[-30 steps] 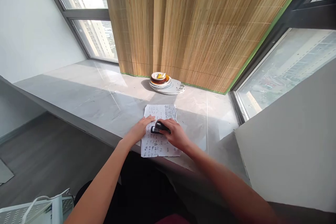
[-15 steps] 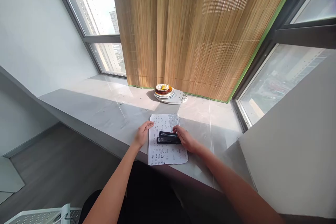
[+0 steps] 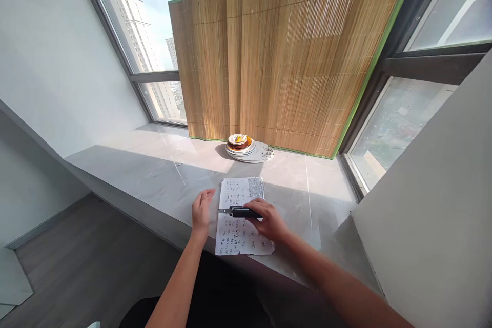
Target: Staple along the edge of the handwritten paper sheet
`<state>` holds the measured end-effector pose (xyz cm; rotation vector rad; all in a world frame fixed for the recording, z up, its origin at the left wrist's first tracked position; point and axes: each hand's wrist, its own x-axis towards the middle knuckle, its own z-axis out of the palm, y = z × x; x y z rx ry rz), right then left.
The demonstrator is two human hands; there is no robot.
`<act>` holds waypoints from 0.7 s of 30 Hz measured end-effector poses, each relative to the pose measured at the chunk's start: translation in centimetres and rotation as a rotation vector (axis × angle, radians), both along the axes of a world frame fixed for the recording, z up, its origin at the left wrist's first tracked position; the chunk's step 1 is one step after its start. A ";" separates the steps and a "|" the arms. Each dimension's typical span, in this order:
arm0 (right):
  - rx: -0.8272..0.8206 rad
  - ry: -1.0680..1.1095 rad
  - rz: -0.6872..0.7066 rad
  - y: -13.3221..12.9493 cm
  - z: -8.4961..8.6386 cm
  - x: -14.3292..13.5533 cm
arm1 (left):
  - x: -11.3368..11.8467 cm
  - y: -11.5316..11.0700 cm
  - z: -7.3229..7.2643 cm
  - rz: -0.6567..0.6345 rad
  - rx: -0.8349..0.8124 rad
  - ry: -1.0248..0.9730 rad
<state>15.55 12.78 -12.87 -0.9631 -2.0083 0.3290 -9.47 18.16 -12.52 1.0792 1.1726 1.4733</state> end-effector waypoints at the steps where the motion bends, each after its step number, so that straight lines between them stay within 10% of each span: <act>1: 0.137 0.007 -0.019 -0.2 0.0 0.0 | 0.3 -0.9 0.7 0.048 -0.062 -0.111; 8: 0.646 -0.332 -0.051 -2.0 2.2 0.4 | 2.9 -5.2 4.8 -0.146 -0.510 -0.753; 21: 0.641 -0.395 -0.039 -2.3 2.3 0.5 | 3.6 -5.8 4.4 -0.011 -0.500 -0.673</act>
